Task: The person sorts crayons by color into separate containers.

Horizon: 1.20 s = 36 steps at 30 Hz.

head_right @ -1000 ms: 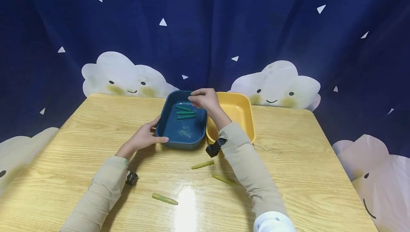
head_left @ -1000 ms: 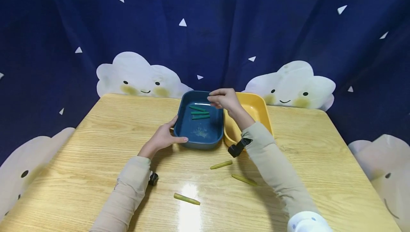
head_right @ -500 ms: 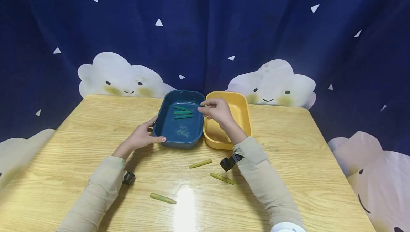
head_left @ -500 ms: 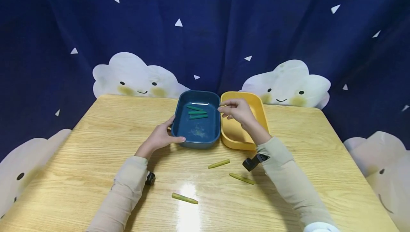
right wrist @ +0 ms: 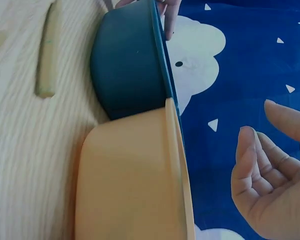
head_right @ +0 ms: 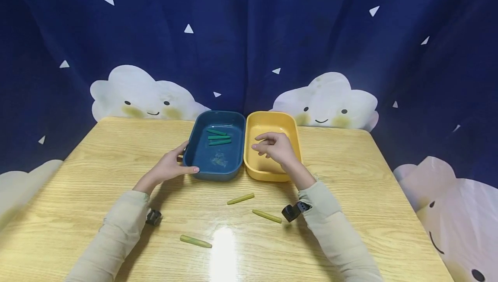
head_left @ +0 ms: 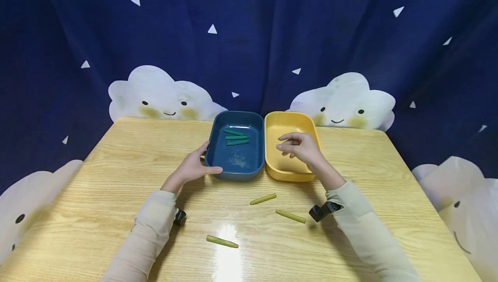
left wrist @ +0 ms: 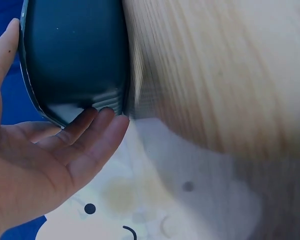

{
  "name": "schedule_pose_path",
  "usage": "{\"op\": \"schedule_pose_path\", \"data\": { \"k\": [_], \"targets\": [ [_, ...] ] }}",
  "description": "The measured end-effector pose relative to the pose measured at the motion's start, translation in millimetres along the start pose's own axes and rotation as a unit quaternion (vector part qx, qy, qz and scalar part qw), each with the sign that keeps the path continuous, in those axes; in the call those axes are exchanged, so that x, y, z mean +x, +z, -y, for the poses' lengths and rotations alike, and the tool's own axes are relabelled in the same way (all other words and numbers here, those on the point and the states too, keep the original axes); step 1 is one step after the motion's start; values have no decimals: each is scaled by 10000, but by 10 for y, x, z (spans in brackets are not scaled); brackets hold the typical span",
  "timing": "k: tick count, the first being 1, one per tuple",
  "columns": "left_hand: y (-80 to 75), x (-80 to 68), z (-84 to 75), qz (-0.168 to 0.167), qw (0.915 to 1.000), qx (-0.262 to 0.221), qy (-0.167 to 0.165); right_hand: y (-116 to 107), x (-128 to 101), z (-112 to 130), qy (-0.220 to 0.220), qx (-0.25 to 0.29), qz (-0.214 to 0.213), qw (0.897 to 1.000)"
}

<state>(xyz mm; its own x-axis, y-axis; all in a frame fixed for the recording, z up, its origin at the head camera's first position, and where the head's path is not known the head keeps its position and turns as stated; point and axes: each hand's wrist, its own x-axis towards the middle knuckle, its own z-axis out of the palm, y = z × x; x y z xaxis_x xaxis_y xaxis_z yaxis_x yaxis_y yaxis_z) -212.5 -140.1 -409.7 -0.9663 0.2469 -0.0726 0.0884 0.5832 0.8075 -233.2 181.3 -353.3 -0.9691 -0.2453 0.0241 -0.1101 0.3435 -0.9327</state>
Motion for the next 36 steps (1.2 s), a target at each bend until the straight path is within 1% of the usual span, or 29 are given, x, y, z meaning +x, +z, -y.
{"op": "schedule_pose_path", "data": {
  "k": [7, 11, 15, 18, 21, 23, 26, 29, 30, 32, 36],
  "targets": [
    [-45, -26, 16, 156, 9987, -453, 158, -211, -150, -112, -64, -201, -13, 9998],
    [-88, -53, 23, 68, 9992, -343, 178, -331, -227, -203, -71, -362, -150, 9992],
    [-126, -110, 17, -94, 9993, -210, 294, -451, -283, -311, -51, -900, -326, 9954],
    [-145, -174, -3, -257, 9985, -52, 476, -552, -321, -392, 36, -1458, -394, 9885],
    [-166, -254, -31, -488, 9964, 245, 652, -648, -359, -459, 155, -1894, -281, 9814],
    [-191, -313, -52, -679, 9941, 431, 732, -695, -371, -502, 261, -2085, -100, 9776],
    [-232, -399, -79, -926, 9908, 650, 743, -731, -372, -564, 392, -2157, 258, 9753],
    [-250, -476, -87, -1049, 9890, 587, 857, -744, -360, -637, 470, -2087, 508, 9755],
    [-246, -504, -92, -1030, 9892, 521, 908, -747, -357, -663, 486, -2030, 566, 9763],
    [-227, -567, -98, -878, 9896, 321, 1093, -753, -357, -710, 528, -1915, 634, 9780],
    [-156, -689, -126, -244, 9895, -104, 1423, -768, -363, -769, 548, -1802, 707, 9796]
  ]
}}
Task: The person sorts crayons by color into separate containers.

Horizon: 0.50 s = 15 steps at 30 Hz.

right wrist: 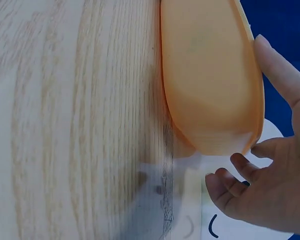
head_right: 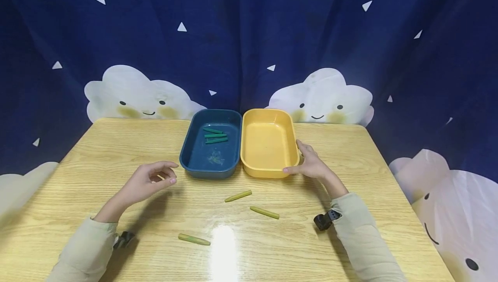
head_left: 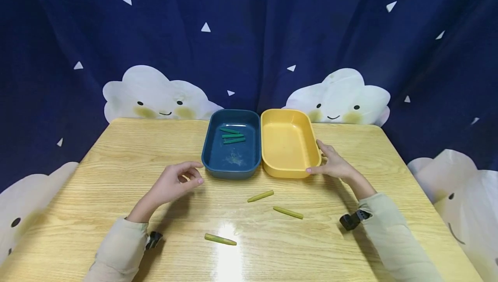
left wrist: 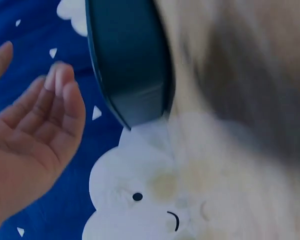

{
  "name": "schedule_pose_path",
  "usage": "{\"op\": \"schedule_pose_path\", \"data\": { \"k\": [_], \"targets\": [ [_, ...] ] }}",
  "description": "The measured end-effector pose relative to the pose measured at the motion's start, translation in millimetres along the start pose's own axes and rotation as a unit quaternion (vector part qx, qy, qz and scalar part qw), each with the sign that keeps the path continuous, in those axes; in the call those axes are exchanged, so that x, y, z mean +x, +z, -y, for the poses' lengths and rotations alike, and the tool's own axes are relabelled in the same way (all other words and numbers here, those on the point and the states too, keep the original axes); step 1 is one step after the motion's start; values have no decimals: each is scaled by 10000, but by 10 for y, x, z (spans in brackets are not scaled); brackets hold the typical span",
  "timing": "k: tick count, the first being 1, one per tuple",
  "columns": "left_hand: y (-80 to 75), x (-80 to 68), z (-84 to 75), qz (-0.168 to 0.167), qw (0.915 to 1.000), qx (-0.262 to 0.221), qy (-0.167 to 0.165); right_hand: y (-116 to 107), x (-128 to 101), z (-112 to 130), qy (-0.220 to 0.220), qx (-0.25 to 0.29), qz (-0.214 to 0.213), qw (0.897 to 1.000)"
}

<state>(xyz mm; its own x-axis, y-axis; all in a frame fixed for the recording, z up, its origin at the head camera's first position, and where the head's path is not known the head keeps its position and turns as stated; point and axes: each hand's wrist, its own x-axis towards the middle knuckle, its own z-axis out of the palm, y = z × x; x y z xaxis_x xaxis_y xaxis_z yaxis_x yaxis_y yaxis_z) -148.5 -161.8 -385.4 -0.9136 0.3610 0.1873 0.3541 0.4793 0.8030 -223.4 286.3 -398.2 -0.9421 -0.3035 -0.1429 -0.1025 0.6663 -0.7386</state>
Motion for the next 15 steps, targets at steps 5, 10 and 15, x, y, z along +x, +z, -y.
{"op": "schedule_pose_path", "data": {
  "k": [5, 10, 15],
  "targets": [
    [91, -82, -41, 734, 9954, -415, 453, -8, 9, -17, -69, 85, 114, 9999],
    [172, -134, -37, 1239, 9876, -616, 748, -3, 25, -25, -115, 273, 324, 9990],
    [222, -182, 6, 1820, 9776, -532, 918, -1, 20, -33, -51, 294, 396, 9988]
  ]
}}
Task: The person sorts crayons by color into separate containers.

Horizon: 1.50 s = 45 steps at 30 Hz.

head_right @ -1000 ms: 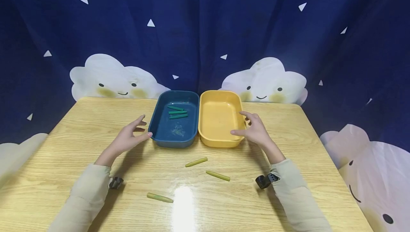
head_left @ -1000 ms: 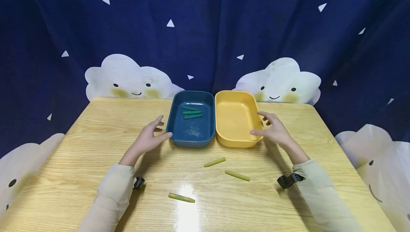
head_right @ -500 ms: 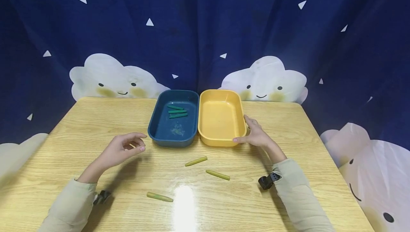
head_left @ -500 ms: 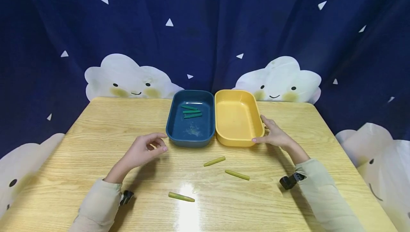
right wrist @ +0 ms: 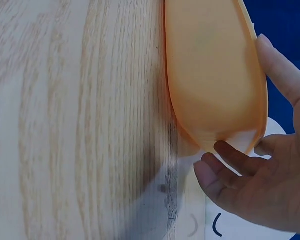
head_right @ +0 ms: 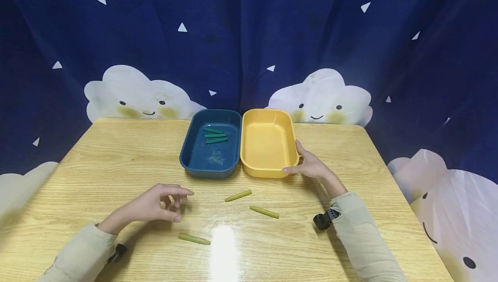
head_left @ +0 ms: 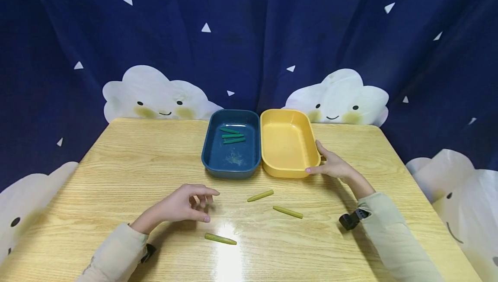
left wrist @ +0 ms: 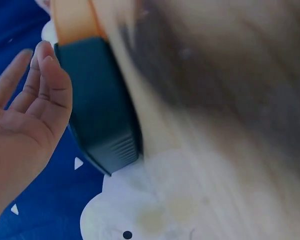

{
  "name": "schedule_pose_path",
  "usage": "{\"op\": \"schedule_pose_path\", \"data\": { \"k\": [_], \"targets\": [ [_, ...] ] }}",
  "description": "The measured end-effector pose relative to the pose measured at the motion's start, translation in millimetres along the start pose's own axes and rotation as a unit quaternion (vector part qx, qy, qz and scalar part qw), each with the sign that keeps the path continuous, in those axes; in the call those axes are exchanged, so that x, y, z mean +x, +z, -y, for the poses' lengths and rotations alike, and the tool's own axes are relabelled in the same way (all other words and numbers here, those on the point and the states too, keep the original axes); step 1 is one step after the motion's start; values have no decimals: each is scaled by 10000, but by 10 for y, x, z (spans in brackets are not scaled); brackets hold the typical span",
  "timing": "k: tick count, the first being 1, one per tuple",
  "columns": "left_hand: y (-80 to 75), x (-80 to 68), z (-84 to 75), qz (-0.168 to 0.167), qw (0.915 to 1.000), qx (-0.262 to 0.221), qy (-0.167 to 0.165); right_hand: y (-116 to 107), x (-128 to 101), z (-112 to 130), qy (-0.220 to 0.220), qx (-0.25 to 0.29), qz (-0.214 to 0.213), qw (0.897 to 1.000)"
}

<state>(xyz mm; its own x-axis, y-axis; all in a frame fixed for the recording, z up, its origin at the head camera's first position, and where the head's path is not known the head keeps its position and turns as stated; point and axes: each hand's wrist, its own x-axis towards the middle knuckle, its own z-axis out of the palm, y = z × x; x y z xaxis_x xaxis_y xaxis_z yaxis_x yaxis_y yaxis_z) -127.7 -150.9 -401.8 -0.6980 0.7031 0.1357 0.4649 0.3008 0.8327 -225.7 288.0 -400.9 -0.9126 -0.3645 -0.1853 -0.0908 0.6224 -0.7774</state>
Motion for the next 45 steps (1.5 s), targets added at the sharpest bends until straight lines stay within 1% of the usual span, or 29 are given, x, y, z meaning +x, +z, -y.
{"op": "schedule_pose_path", "data": {
  "k": [3, 6, 8, 11, 15, 22, 28, 32, 36, 40, 45],
  "targets": [
    [31, -16, 31, 432, 9990, 38, 130, -1, -7, 15, -1, -20, 19, 10000],
    [81, -15, 57, 803, 9967, 61, 131, -6, -17, 35, -3, 12, 37, 10000],
    [121, -7, 68, 983, 9950, 151, 89, -9, -21, 44, 1, 30, 41, 10000],
    [179, 8, 82, 1144, 9927, 375, 40, -11, -20, 48, -3, 38, 49, 10000],
    [227, 24, 84, 1249, 9901, 635, 25, -7, -11, 34, -5, 12, 51, 10000],
    [281, 39, 74, 1264, 9865, 1037, -10, -1, 0, -7, 0, 21, 31, 10000],
    [296, 35, 60, 1261, 9825, 1358, -167, 3, -12, 12, 33, -12, 15, 10000],
    [291, 38, 56, 1230, 9854, 1136, -305, 10, -17, 23, 34, -16, 18, 10000],
    [261, 61, 15, 1165, 9890, 829, -389, 11, -22, 30, 6, -5, 33, 10000],
    [208, 121, -29, 1029, 9913, 791, -232, 13, -33, 49, -23, 42, 40, 10000],
    [116, 228, -59, 738, 9933, 874, 155, 12, -25, 32, 43, 50, 3, 10000]
  ]
}}
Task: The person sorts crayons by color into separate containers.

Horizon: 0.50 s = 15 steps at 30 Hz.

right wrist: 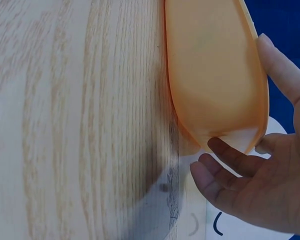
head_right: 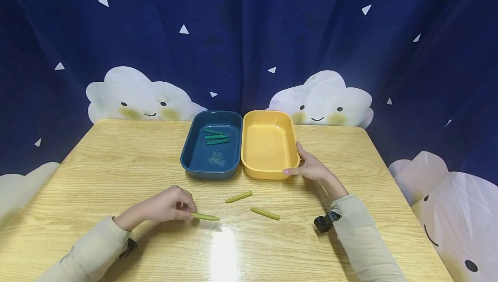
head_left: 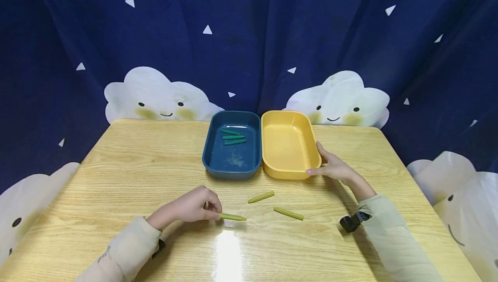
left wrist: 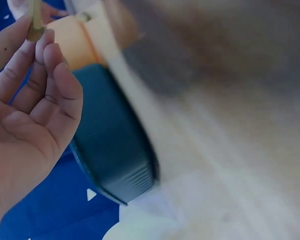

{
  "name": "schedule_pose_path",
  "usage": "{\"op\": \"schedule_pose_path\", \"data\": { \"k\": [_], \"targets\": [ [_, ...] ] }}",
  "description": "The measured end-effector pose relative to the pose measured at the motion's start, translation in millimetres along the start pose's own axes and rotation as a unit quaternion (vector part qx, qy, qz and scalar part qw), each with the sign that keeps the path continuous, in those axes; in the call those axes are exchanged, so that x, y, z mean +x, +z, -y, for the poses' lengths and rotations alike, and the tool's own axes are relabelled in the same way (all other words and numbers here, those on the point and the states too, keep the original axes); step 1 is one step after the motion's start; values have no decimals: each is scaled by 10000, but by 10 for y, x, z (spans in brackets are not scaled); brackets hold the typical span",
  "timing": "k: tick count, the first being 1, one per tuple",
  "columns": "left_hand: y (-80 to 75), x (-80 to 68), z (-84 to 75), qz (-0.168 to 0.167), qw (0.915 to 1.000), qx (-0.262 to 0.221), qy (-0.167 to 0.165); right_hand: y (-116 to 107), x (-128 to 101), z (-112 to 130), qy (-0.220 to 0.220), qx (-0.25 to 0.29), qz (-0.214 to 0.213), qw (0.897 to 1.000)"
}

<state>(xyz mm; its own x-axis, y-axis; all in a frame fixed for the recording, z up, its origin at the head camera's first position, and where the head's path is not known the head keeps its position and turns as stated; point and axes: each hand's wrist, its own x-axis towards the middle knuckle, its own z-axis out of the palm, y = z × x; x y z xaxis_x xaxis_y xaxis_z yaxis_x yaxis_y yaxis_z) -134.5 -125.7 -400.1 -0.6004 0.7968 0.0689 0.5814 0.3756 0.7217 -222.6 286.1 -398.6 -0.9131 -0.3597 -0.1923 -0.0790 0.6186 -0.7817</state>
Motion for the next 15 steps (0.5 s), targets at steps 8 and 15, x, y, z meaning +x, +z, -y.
{"op": "schedule_pose_path", "data": {
  "k": [8, 15],
  "targets": [
    [-199, 206, -69, -605, 9975, 190, 309, 5, 7, -14, 33, 81, -13, 10000],
    [-359, 380, -109, -1032, 9940, 183, 328, 14, 5, -7, 32, 111, -42, 9999]
  ]
}}
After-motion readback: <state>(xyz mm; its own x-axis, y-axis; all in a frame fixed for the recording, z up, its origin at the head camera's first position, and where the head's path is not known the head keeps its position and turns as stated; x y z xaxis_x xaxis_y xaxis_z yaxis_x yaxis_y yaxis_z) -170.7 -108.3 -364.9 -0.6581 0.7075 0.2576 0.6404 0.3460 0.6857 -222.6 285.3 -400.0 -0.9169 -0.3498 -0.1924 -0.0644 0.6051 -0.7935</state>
